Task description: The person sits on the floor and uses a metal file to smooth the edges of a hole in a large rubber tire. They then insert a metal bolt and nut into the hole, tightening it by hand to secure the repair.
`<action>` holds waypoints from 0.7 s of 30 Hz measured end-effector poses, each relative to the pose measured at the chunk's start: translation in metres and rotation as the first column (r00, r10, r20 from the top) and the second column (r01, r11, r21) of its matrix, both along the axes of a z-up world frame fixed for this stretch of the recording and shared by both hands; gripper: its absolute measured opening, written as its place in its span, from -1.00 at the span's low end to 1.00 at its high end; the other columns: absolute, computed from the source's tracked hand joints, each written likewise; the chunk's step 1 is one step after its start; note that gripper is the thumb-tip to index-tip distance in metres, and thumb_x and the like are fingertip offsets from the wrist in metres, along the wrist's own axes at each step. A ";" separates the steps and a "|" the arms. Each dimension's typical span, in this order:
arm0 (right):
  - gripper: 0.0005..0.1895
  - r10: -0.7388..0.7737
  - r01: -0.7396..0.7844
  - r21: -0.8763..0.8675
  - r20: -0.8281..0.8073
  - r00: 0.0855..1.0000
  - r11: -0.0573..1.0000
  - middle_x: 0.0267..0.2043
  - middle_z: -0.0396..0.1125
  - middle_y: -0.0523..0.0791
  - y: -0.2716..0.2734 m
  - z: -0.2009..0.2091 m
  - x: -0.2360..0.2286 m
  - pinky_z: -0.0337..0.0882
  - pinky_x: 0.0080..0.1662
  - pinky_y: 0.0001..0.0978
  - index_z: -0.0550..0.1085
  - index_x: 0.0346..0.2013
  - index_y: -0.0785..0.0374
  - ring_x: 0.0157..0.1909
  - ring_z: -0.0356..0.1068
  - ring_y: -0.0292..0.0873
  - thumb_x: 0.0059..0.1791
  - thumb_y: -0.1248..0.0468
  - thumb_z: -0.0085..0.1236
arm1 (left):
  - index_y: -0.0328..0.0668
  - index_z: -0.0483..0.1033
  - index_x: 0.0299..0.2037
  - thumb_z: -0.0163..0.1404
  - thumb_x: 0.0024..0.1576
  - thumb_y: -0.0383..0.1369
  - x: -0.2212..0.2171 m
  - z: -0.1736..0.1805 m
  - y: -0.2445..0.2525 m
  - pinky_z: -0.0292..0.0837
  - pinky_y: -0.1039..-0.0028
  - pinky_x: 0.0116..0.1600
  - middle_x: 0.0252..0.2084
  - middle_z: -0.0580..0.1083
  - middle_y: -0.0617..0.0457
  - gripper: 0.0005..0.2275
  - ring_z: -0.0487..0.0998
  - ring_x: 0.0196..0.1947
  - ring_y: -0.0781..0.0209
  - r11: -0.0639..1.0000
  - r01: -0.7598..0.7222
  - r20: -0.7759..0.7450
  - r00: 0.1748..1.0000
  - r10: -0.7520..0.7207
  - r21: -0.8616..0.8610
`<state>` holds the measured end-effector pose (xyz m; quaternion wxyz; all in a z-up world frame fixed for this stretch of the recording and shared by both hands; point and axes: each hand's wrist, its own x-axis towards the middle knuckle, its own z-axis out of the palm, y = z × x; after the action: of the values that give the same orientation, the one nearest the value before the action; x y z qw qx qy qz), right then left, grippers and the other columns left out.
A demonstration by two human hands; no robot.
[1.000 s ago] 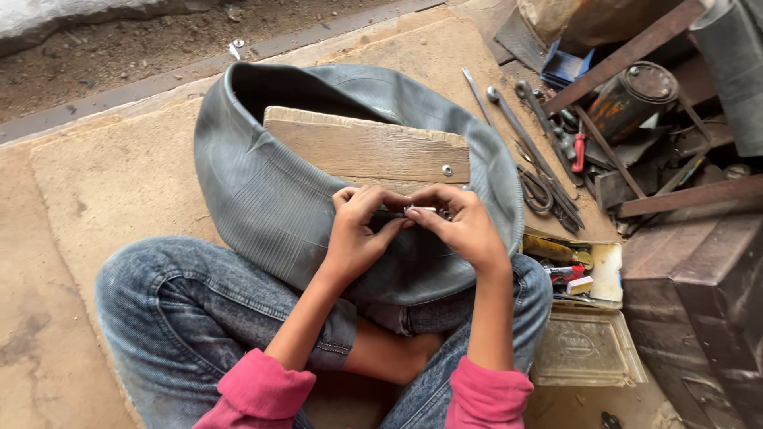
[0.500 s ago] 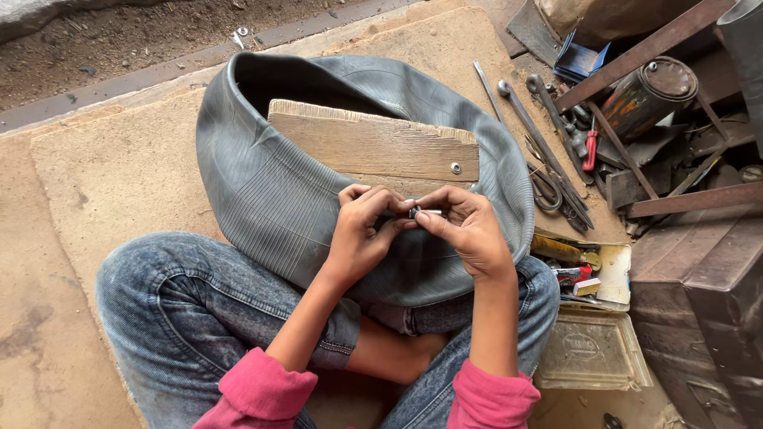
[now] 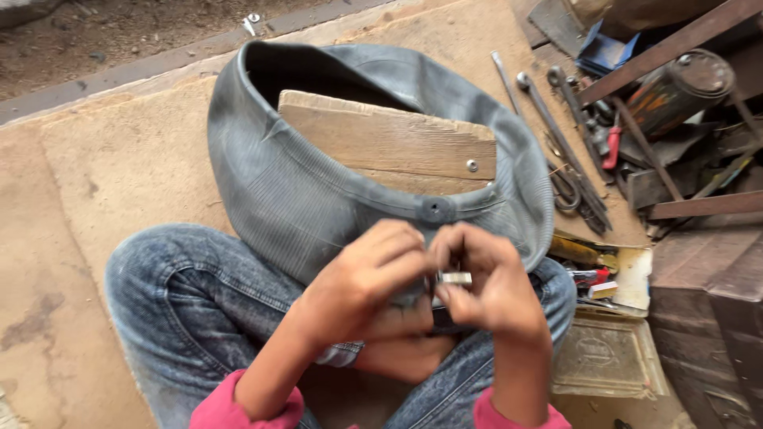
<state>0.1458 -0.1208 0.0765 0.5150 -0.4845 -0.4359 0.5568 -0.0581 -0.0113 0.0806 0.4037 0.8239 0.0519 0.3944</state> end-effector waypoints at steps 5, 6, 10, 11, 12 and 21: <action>-0.77 -0.026 0.022 -0.073 -0.061 0.998 0.997 -0.22 0.25 -0.11 -0.035 0.010 -0.016 0.31 -0.13 -0.47 0.38 -0.23 0.37 -0.17 0.25 -0.29 -0.16 0.49 0.15 | -0.26 0.44 -0.11 0.24 -0.04 -0.42 -0.003 0.006 -0.025 0.44 0.25 0.04 -0.22 0.42 -0.05 -0.68 0.49 -0.13 -0.07 0.995 0.085 -0.049 0.995 -0.087 -0.050; -0.77 -0.033 0.031 -0.082 -0.018 0.999 0.996 -0.20 0.25 -0.11 -0.043 0.010 -0.015 0.33 -0.12 -0.46 0.38 -0.23 0.37 -0.16 0.26 -0.28 -0.15 0.49 0.15 | -0.26 0.44 -0.14 0.24 -0.05 -0.42 -0.003 0.003 -0.031 0.44 0.25 0.02 -0.24 0.41 -0.05 -0.69 0.48 -0.16 -0.07 0.992 0.097 -0.047 0.994 -0.101 -0.084; -0.78 -0.035 0.036 -0.023 0.067 0.997 0.999 -0.16 0.28 -0.07 -0.059 0.009 -0.003 0.33 0.00 -0.43 0.38 -0.19 0.38 -0.08 0.28 -0.24 -0.12 0.51 0.14 | -0.25 0.49 -0.15 0.24 -0.06 -0.42 0.004 -0.007 -0.037 0.46 0.28 -0.15 -0.29 0.44 -0.04 -0.71 0.50 -0.25 -0.03 0.966 0.145 -0.043 0.986 -0.158 -0.215; -0.76 -0.044 0.046 -0.038 0.066 0.997 0.998 -0.16 0.28 -0.06 -0.062 0.008 -0.002 0.34 -0.01 -0.43 0.38 -0.19 0.38 -0.08 0.29 -0.24 -0.13 0.53 0.13 | -0.24 0.49 -0.16 0.23 -0.05 -0.43 0.006 -0.009 -0.039 0.46 0.30 -0.17 -0.31 0.45 -0.03 -0.73 0.51 -0.27 -0.01 0.956 0.154 -0.037 0.985 -0.169 -0.252; -0.75 -0.053 0.056 -0.052 0.065 0.996 0.997 -0.16 0.28 -0.06 -0.065 0.007 -0.002 0.34 -0.01 -0.42 0.38 -0.18 0.38 -0.08 0.29 -0.23 -0.14 0.54 0.12 | -0.24 0.49 -0.16 0.21 -0.04 -0.44 0.009 -0.011 -0.041 0.46 0.32 -0.19 -0.33 0.45 -0.01 -0.74 0.53 -0.30 0.02 0.944 0.162 -0.031 0.983 -0.179 -0.288; -0.69 -0.034 0.029 0.032 0.169 0.985 0.999 -0.13 0.27 -0.08 -0.055 -0.006 -0.001 0.34 0.02 -0.43 0.37 -0.14 0.36 -0.08 0.28 -0.25 -0.14 0.61 0.10 | -0.27 0.50 -0.24 0.20 0.01 -0.41 0.017 -0.033 -0.038 0.50 0.42 -0.22 -0.36 0.52 -0.01 -0.81 0.60 -0.35 0.16 0.893 0.106 -0.064 0.987 -0.149 -0.437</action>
<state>0.1447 -0.1756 0.0709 0.4919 -0.5292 -0.4787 0.4988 -0.0414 -0.0496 0.0478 0.5984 0.7333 0.1031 0.3060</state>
